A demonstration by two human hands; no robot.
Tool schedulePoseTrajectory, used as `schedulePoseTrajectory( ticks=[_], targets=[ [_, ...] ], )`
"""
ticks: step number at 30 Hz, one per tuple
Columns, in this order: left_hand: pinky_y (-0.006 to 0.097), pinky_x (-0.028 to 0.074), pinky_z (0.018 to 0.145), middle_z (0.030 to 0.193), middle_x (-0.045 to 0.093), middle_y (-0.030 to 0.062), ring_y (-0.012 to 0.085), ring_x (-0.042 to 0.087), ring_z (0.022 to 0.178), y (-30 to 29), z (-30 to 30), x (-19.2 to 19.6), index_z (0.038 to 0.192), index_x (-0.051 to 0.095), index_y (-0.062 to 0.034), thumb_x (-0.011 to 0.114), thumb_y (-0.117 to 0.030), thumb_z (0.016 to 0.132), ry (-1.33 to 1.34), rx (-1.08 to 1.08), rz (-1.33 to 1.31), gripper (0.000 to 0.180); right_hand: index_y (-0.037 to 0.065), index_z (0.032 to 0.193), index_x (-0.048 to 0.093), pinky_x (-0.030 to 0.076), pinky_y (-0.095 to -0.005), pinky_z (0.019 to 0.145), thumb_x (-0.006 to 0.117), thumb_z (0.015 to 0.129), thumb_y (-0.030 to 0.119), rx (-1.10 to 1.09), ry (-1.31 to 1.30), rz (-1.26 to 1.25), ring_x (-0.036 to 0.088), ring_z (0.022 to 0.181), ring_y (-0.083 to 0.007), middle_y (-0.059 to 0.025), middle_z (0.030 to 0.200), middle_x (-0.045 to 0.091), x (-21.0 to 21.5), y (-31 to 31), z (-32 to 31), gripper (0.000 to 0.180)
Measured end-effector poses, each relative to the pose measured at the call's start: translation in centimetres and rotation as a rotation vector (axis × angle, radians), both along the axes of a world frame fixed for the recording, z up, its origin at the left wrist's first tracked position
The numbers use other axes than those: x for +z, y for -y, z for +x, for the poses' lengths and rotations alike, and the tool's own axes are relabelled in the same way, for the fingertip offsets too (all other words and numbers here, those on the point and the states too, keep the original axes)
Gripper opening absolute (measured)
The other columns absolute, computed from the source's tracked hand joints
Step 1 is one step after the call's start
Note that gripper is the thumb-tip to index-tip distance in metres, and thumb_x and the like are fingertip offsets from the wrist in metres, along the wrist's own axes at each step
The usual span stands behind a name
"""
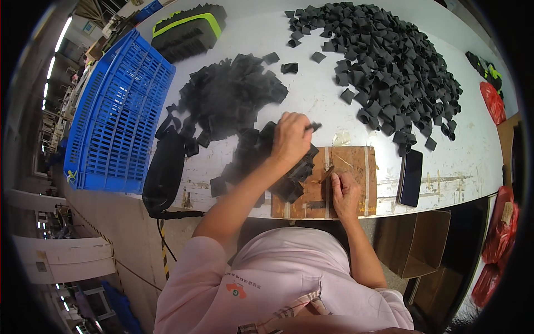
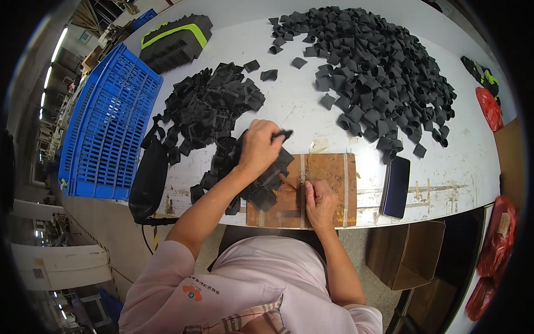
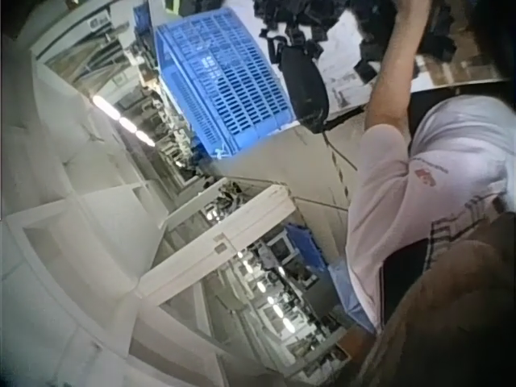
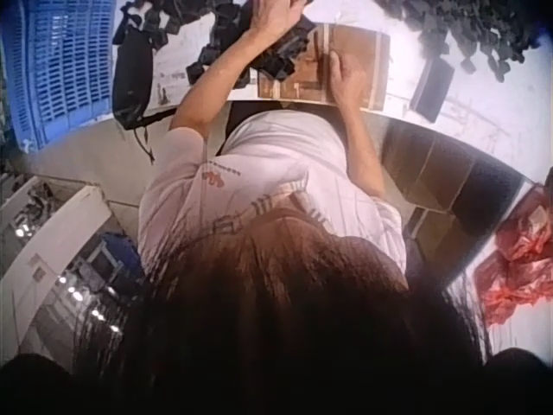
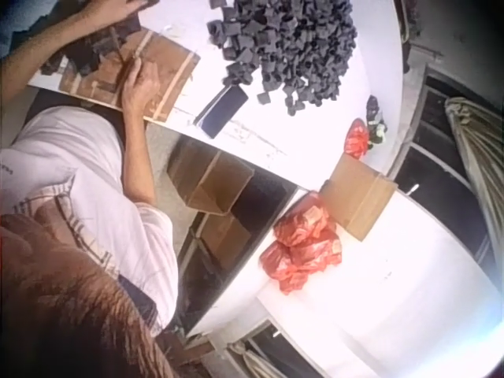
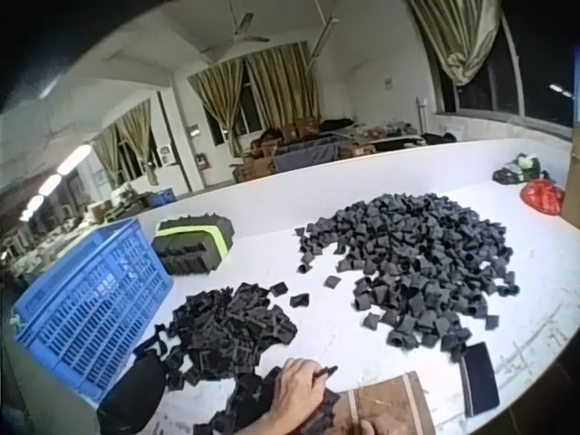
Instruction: Inspecting and sorting small black rubber or plastic components on an industrial workbench.
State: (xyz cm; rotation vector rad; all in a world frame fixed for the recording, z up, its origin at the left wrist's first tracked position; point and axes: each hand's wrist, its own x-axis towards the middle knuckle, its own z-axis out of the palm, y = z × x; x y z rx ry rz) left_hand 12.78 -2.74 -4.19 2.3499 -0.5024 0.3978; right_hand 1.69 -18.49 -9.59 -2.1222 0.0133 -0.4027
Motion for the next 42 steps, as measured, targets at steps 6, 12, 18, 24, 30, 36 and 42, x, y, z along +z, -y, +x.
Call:
schedulePoseTrajectory(
  ticks=[6,12,18,24,30,36,42],
  targets=[
    [0.021,0.042,0.051,0.077,0.059,0.0033,0.0083,0.054,0.061,-2.6,-5.0,-0.1,0.089,0.052,-0.0007,0.062,-0.003,0.077,-0.456,0.092,-0.783,0.016,0.0,0.076,0.059,0.042,-0.0352,0.054,0.056,0.081,0.01,0.047,0.027,0.094,0.054,0.059,-0.028,-0.0146,0.066,0.054,2.9,-1.6,-2.1,0.012],
    [0.019,0.043,0.051,0.085,0.06,0.0027,0.0068,0.056,0.069,-3.0,-10.4,0.7,0.095,0.051,-0.0025,0.064,-0.003,0.075,-0.873,0.057,-1.092,0.024,-0.002,0.086,0.059,0.04,-0.0218,0.052,0.06,0.082,0.015,0.098,-0.281,0.752,0.048,0.058,-0.0063,-0.0007,0.066,0.053,5.5,-5.9,-2.7,0.017],
    [0.025,0.046,0.059,0.084,0.06,0.0036,0.0107,0.056,0.07,-3.9,-11.6,1.5,0.095,0.053,-0.0046,0.057,-0.01,0.083,-1.035,-0.001,-1.457,0.014,0.001,0.074,0.063,0.034,-0.0173,0.041,0.06,0.084,0.019,0.06,-0.366,0.995,0.042,0.048,-0.002,0.0016,0.059,0.054,6.0,-6.6,-1.7,0.021],
    [0.024,0.045,0.058,0.08,0.06,0.0022,0.0103,0.054,0.067,-5.4,-10.8,-0.9,0.088,0.059,-0.006,0.057,-0.012,0.084,-0.959,0.094,-1.336,0.008,0.001,0.075,0.064,0.033,-0.0176,0.041,0.058,0.085,0.021,-0.081,-0.312,0.895,0.042,0.047,-0.0024,0.0021,0.059,0.053,5.9,-6.4,-2.2,0.023],
    [0.023,0.045,0.06,0.082,0.059,0.0059,0.0101,0.053,0.068,-4.0,-11.4,-0.6,0.1,0.058,0.0026,0.062,-0.012,0.079,-0.159,0.303,-0.425,0.026,0.001,0.08,0.058,0.035,-0.0205,0.043,0.05,0.088,0.019,-0.038,-0.527,1.232,0.042,0.049,-0.0062,0.0,0.063,0.052,7.3,-5.1,-3.1,0.021],
    [0.018,0.041,0.057,0.078,0.06,0.0044,0.0081,0.054,0.068,-3.0,-12.7,2.3,0.087,0.059,-0.0009,0.059,-0.01,0.081,-1.056,-0.068,-1.131,0.011,0.002,0.079,0.054,0.036,-0.0198,0.047,0.047,0.09,0.016,0.076,-0.583,1.416,0.044,0.053,-0.0079,-0.0022,0.067,0.052,7.3,-5.0,-3.0,0.019],
    [0.02,0.04,0.051,0.067,0.058,0.0036,0.008,0.052,0.057,-2.8,-13.1,2.5,0.077,0.06,-0.001,0.061,-0.007,0.077,-1.043,-0.024,-1.172,0.006,0.004,0.081,0.055,0.038,-0.0202,0.049,0.049,0.089,0.018,0.102,-0.717,1.266,0.047,0.055,-0.009,-0.0019,0.067,0.052,7.4,-5.0,-3.3,0.017]
  ],
)
